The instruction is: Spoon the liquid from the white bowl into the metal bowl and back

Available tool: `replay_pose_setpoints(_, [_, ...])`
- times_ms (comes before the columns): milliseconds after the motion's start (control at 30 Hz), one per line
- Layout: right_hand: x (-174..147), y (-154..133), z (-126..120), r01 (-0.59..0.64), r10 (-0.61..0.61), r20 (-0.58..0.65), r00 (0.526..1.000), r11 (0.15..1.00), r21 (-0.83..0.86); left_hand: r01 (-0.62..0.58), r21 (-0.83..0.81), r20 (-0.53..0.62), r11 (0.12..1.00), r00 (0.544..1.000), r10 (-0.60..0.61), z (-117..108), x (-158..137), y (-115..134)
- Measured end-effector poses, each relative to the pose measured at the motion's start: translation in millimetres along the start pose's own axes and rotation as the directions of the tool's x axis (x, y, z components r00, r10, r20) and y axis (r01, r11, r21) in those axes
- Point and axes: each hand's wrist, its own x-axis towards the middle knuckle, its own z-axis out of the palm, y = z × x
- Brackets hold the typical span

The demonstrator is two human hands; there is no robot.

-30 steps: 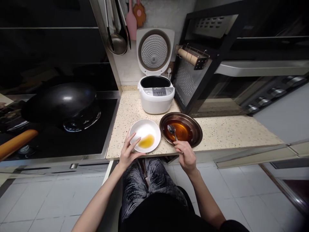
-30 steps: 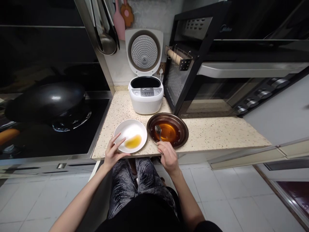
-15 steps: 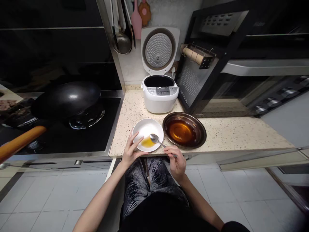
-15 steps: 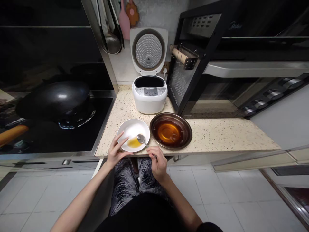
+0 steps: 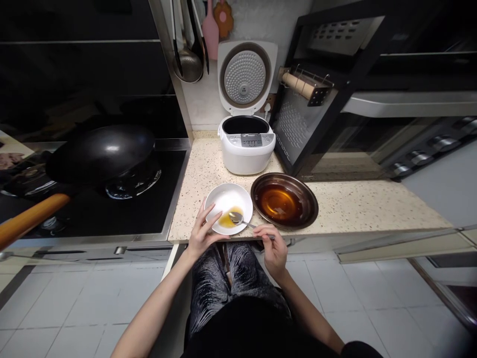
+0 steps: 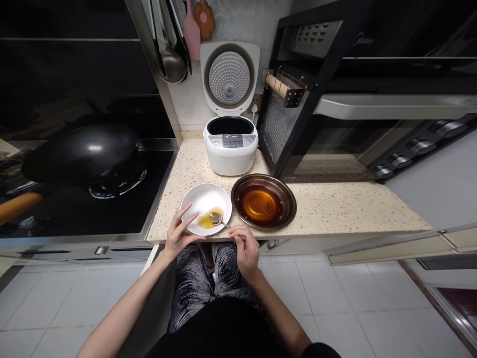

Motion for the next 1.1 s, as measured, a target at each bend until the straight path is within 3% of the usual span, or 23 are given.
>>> replay_pose_setpoints(767, [-17, 7, 12, -0.159, 0.169, -0.043, 0.985, 0.971, 0.181, -0.008, 0.014, 0.007, 1.000, 1.000, 0.008, -1, 0, 1])
replay_pose_setpoints(1100, [-9, 3, 11, -0.122, 0.135, -0.103, 0.985, 0.985, 0.124, -0.005, 0.035, 0.017, 0.999, 1.000, 0.004, -1, -1, 0])
